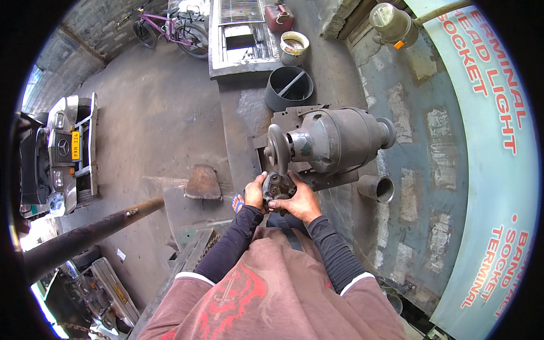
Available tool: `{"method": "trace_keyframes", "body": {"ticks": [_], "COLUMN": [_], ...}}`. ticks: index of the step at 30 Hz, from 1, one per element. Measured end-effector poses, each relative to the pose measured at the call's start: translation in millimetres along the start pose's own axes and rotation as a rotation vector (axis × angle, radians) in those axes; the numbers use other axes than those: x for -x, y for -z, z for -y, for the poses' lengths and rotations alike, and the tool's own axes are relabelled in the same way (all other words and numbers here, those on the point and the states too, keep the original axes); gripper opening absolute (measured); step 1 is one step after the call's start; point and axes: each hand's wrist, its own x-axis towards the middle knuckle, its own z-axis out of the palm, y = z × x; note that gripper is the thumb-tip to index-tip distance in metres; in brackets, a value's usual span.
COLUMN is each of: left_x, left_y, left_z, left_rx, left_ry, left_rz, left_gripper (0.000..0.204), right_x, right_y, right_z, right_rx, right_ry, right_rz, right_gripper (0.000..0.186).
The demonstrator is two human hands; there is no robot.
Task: The person uses a screwdriver to adjust components on a mechanical assembly, then moves to a grinding machine to smooth a cylindrical metal part. The person handles the parts with both hands and uses tools to manipulate them.
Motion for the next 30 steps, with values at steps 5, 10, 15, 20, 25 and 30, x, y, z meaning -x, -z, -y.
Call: {"method": "trace_keyframes", "body": {"ticks": [5, 10, 15, 20, 25, 30], "left_x": [15.6, 16.3, -1.2, 5.5, -1.3, -4.5], "left_y": [-6.1, 0.9, 2.1, -1.0, 25.0, 18.0], "left_z": [-26.2, -0.5, 4.1, -6.3, 47.2, 52.7], "left_rx": [0.382, 0.434, 0.511, 0.480, -0.686, -0.353], "left_ry": [0.155, 0.115, 0.107, 0.133, -0.758, -0.609], "left_rz": [0.101, 0.193, 0.186, 0.087, 0.005, -0.047], "left_gripper": [0.040, 0.041, 0.042, 0.035, 0.031, 0.031], "right_x": [8.2, 29.6, 8.9, 4.1, 32.0, 8.5], "right_y": [7.9, -5.7, 0.4, -6.3, -12.1, -16.8], "right_z": [19.8, 6.1, 28.5, 19.9, 39.8, -15.5], "right_rx": [-0.083, -0.527, -0.428, -0.536, -0.631, -0.516], "right_ry": [0.068, 0.046, 0.048, 0.033, 0.093, -0.003], "right_rz": [-0.139, -0.066, -0.019, -0.001, 0.017, -0.009], "right_gripper": [0.108, 0.099, 0.087, 0.079, 0.088, 0.093]}}
